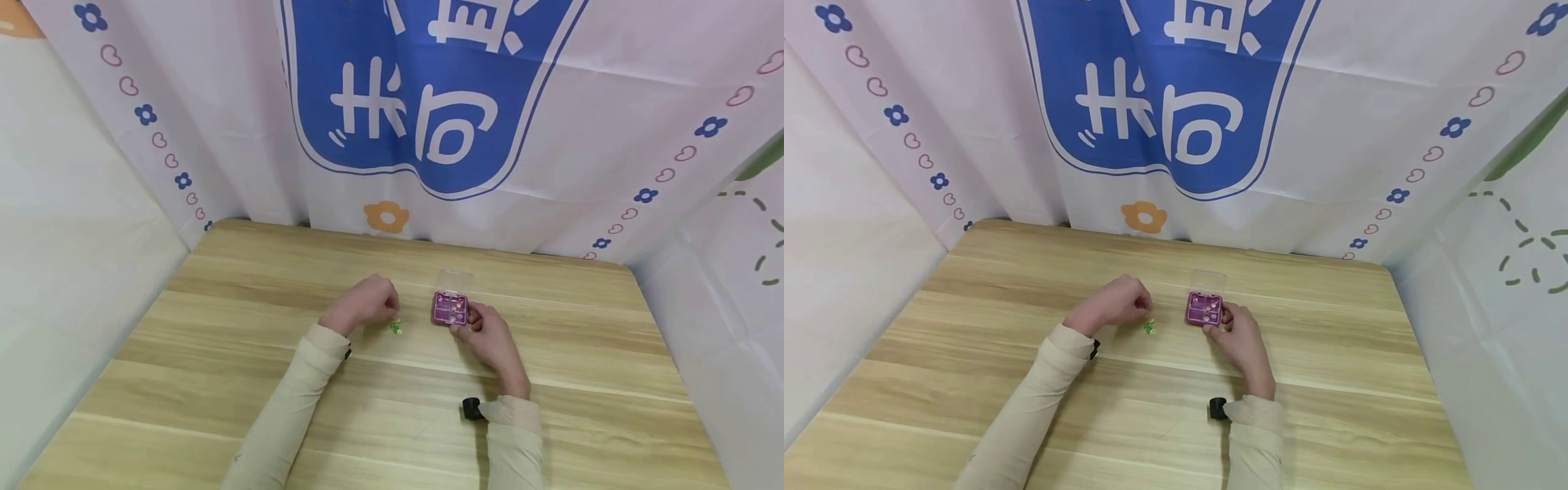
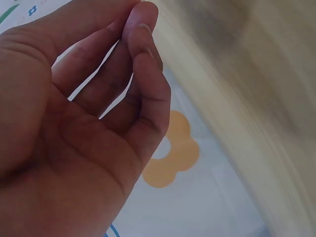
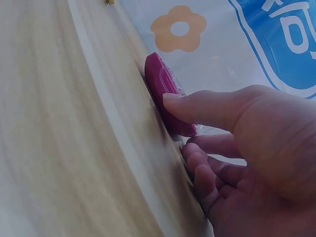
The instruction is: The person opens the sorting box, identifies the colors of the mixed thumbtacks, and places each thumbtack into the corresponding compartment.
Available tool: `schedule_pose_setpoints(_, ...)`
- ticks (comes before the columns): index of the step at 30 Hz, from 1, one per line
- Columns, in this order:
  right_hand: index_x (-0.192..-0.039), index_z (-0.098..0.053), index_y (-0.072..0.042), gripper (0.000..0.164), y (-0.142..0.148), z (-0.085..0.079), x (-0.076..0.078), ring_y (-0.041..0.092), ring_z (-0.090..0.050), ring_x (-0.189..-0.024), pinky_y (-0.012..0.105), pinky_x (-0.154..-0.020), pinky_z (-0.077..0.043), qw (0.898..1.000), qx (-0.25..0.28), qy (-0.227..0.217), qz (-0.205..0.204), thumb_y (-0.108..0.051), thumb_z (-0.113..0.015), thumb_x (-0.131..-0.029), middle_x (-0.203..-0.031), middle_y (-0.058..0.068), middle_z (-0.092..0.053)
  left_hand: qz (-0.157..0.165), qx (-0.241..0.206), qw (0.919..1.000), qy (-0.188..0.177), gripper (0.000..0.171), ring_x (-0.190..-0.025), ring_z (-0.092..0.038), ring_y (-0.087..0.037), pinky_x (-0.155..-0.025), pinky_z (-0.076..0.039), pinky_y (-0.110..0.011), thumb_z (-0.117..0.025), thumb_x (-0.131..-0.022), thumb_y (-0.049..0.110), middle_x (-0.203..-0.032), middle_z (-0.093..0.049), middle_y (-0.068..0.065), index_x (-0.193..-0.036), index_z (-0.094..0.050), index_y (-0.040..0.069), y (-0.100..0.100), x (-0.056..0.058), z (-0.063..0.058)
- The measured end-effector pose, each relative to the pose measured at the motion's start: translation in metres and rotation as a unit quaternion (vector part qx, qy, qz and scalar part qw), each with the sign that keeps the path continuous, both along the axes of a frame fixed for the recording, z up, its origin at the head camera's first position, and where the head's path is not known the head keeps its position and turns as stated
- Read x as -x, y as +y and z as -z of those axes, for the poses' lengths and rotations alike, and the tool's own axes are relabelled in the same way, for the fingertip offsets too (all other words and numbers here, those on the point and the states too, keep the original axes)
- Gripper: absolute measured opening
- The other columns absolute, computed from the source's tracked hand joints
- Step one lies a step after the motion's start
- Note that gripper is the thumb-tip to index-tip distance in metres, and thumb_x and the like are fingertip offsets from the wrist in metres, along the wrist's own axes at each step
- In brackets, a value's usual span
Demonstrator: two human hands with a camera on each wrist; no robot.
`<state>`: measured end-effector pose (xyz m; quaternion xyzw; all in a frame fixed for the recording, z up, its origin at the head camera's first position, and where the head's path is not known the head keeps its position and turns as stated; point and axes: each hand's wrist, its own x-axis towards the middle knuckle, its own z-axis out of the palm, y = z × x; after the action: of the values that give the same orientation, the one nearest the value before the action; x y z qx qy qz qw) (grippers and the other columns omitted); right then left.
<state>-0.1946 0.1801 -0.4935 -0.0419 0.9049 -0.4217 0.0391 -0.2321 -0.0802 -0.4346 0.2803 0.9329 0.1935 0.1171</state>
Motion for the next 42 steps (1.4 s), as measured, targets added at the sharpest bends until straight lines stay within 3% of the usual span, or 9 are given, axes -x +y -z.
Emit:
schedule_pose_setpoints(7, -0.132, -0.048, 0.001, 0.064, 0.002, 0.000, -0.001, 0.024, -0.050, -0.082, 0.038, -0.072, -0.047, 1.000, -0.002, 0.001, -0.004, -0.019, -0.076, -0.078, -0.094, 0.012, -0.054, -0.004, 0.002, 0.9997, -0.024, 0.009, -0.064, -0.057, -0.006, -0.064, -0.051, -0.026, -0.071, -0.082, 0.012, -0.075, -0.068, 0.009, -0.077, -0.076, 0.016, -0.001, -0.002, 0.006)
schedule_pose_setpoints(22, -0.131, -0.049, 0.000, 0.063, 0.003, 0.002, 0.002, 0.023, -0.050, -0.081, 0.037, -0.070, -0.048, 1.000, 0.000, 0.004, -0.005, -0.020, -0.076, -0.078, -0.093, 0.012, -0.054, -0.007, 0.010, 0.9996, -0.025, 0.013, -0.059, -0.055, -0.008, -0.059, -0.051, -0.026, -0.069, -0.083, 0.014, -0.070, -0.065, 0.008, -0.071, -0.073, 0.017, 0.003, -0.002, 0.013)
schedule_pose_setpoints(31, -0.131, -0.049, 0.000, 0.062, 0.003, 0.000, 0.000, 0.023, -0.050, -0.080, 0.037, -0.069, -0.048, 1.000, 0.003, 0.006, -0.007, -0.020, -0.076, -0.078, -0.092, 0.012, -0.054, -0.006, 0.011, 0.9999, -0.007, 0.032, -0.045, -0.041, -0.006, -0.046, -0.038, -0.022, -0.060, -0.088, 0.009, -0.053, -0.048, 0.005, -0.056, -0.058, 0.014, 0.003, -0.003, 0.018)
schedule_pose_setpoints(36, -0.131, -0.049, 0.001, 0.062, 0.002, -0.001, 0.000, 0.023, -0.050, -0.080, 0.037, -0.069, -0.047, 1.000, 0.005, 0.006, -0.009, -0.019, -0.076, -0.079, -0.092, 0.012, -0.053, -0.019, 0.001, 0.9998, 0.000, 0.022, -0.051, -0.050, -0.008, -0.052, -0.047, -0.023, -0.057, -0.087, 0.008, -0.062, -0.060, 0.005, -0.070, -0.068, 0.014, 0.002, -0.003, 0.017)
schedule_pose_setpoints(42, -0.131, -0.048, 0.001, 0.062, 0.002, -0.001, -0.001, 0.023, -0.050, -0.081, 0.037, -0.069, -0.047, 1.000, 0.004, 0.003, -0.006, -0.019, -0.076, -0.079, -0.093, 0.012, -0.053, -0.024, -0.004, 0.9995, 0.018, 0.017, -0.062, -0.055, -0.009, -0.063, -0.051, -0.027, -0.053, -0.091, 0.009, -0.074, -0.062, 0.005, -0.083, -0.068, 0.012, 0.001, -0.001, 0.011)
